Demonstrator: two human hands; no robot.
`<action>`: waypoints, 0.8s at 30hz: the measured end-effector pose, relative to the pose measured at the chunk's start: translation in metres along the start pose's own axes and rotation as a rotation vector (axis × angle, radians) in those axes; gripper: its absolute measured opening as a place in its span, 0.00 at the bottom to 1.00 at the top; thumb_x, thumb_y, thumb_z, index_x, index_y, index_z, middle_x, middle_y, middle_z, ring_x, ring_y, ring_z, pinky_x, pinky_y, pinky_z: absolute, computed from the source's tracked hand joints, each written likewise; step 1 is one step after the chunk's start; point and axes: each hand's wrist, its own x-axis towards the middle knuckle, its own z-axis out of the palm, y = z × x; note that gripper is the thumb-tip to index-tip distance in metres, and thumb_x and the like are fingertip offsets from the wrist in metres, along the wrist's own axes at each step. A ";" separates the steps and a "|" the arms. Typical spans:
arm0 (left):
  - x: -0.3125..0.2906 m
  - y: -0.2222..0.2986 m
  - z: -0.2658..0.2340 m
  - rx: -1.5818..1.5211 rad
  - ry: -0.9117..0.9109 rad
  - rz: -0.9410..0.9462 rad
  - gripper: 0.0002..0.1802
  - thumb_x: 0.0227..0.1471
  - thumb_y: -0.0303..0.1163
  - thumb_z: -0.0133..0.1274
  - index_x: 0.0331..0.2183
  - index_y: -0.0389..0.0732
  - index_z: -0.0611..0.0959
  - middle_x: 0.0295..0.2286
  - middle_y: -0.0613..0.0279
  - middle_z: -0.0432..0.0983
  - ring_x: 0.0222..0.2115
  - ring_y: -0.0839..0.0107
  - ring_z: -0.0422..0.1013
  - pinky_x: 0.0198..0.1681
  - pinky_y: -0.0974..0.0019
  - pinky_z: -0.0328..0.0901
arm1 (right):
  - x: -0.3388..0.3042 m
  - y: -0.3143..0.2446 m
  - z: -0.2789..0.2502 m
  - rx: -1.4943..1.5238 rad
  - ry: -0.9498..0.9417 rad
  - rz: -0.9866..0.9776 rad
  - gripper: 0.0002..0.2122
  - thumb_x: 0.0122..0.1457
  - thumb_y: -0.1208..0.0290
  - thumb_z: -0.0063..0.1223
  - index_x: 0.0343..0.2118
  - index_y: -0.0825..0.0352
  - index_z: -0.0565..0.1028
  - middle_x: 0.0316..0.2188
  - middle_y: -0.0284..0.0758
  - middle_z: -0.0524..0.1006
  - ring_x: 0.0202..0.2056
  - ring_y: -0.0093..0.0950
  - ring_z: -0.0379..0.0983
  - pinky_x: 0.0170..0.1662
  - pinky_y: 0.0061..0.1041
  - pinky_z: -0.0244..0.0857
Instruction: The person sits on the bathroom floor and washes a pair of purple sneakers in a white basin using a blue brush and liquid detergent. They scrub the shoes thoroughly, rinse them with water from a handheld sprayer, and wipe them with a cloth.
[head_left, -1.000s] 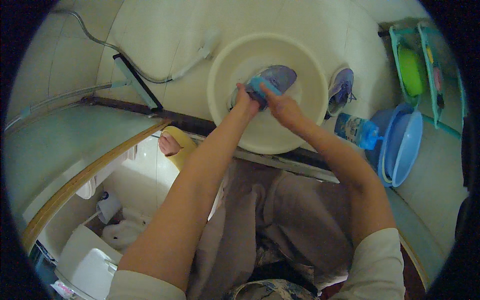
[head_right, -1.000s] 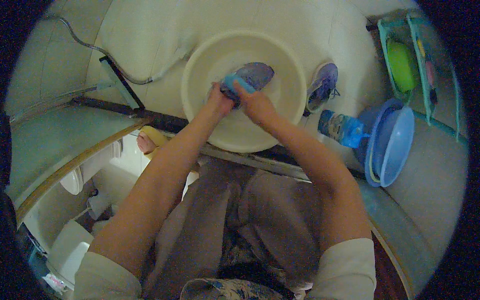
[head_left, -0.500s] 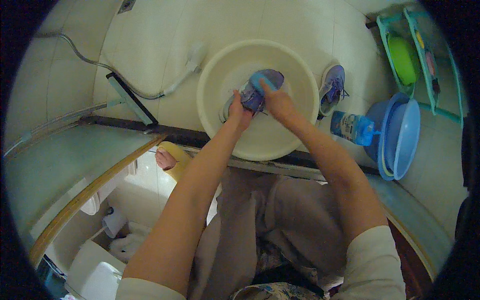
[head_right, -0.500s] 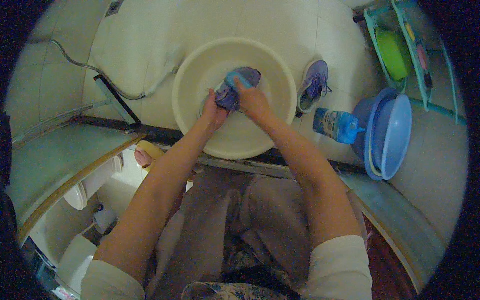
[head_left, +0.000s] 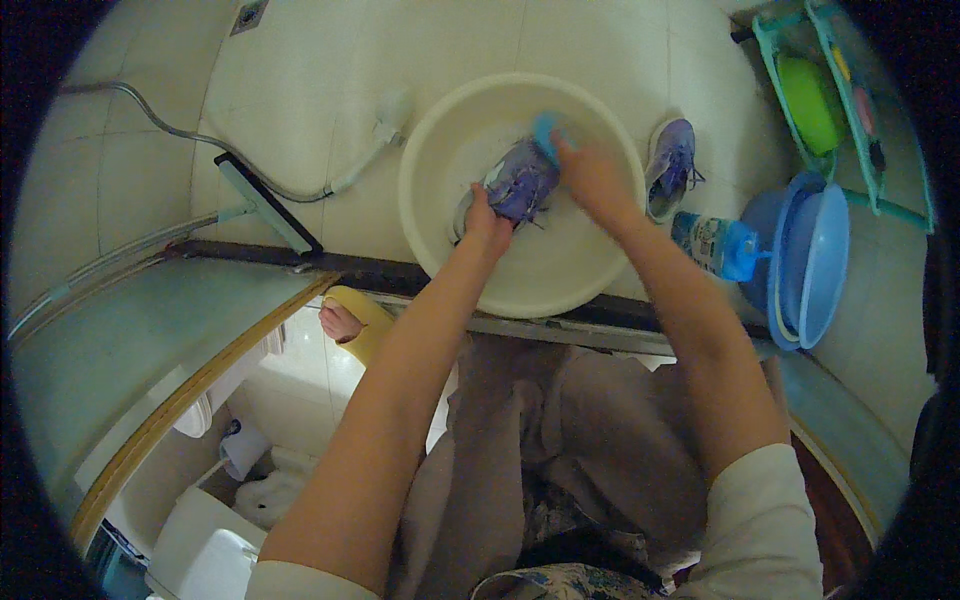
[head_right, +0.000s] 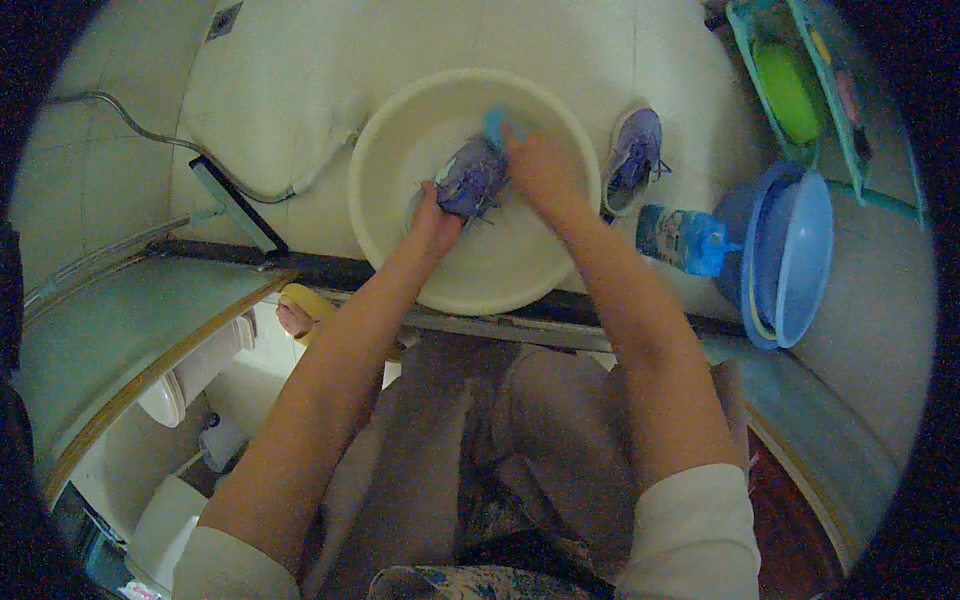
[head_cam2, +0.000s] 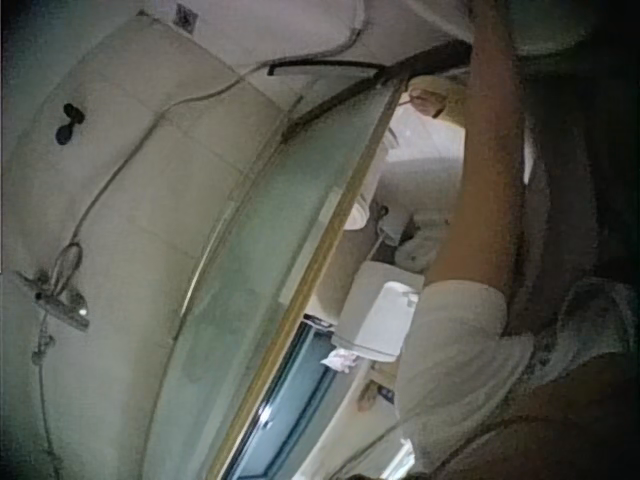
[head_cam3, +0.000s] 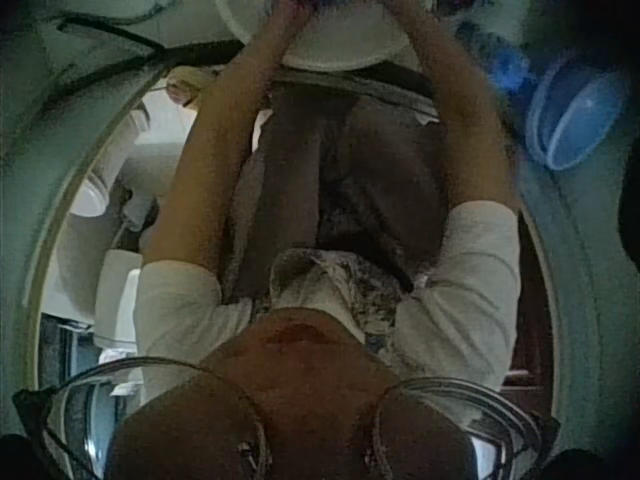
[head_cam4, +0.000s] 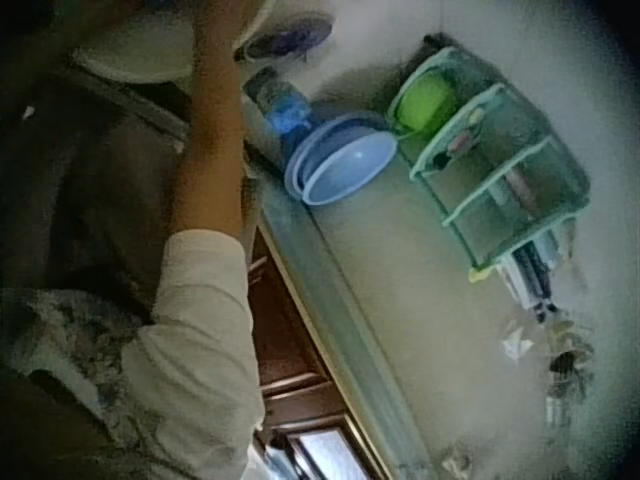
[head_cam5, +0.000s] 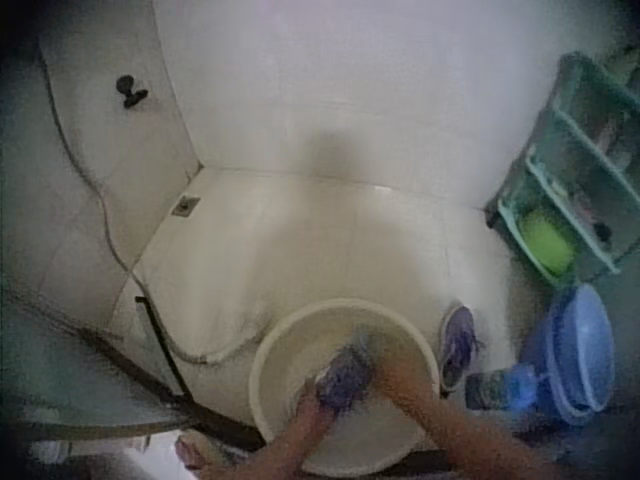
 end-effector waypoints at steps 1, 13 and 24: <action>0.003 0.004 -0.005 -0.013 -0.002 -0.006 0.33 0.56 0.51 0.24 0.53 0.35 0.55 0.52 0.51 0.53 0.52 0.58 0.55 0.56 0.54 0.49 | -0.012 -0.027 0.007 -0.030 -0.042 -0.080 0.26 0.49 0.76 0.41 0.54 0.55 0.57 0.22 0.44 0.74 0.24 0.41 0.72 0.27 0.40 0.65; -0.006 0.002 0.013 -0.047 -0.060 -0.048 0.34 0.56 0.52 0.22 0.53 0.35 0.54 0.53 0.51 0.52 0.53 0.57 0.53 0.56 0.53 0.47 | -0.006 -0.002 0.002 -0.169 -0.008 -0.211 0.27 0.49 0.75 0.43 0.55 0.57 0.56 0.19 0.43 0.73 0.21 0.38 0.72 0.23 0.38 0.65; 0.008 0.002 -0.003 -0.137 -0.053 -0.062 0.33 0.56 0.51 0.25 0.53 0.33 0.54 0.53 0.50 0.52 0.53 0.57 0.54 0.56 0.53 0.49 | 0.001 0.007 -0.006 -0.063 0.005 -0.012 0.25 0.48 0.74 0.43 0.53 0.58 0.60 0.30 0.45 0.74 0.29 0.41 0.73 0.30 0.41 0.66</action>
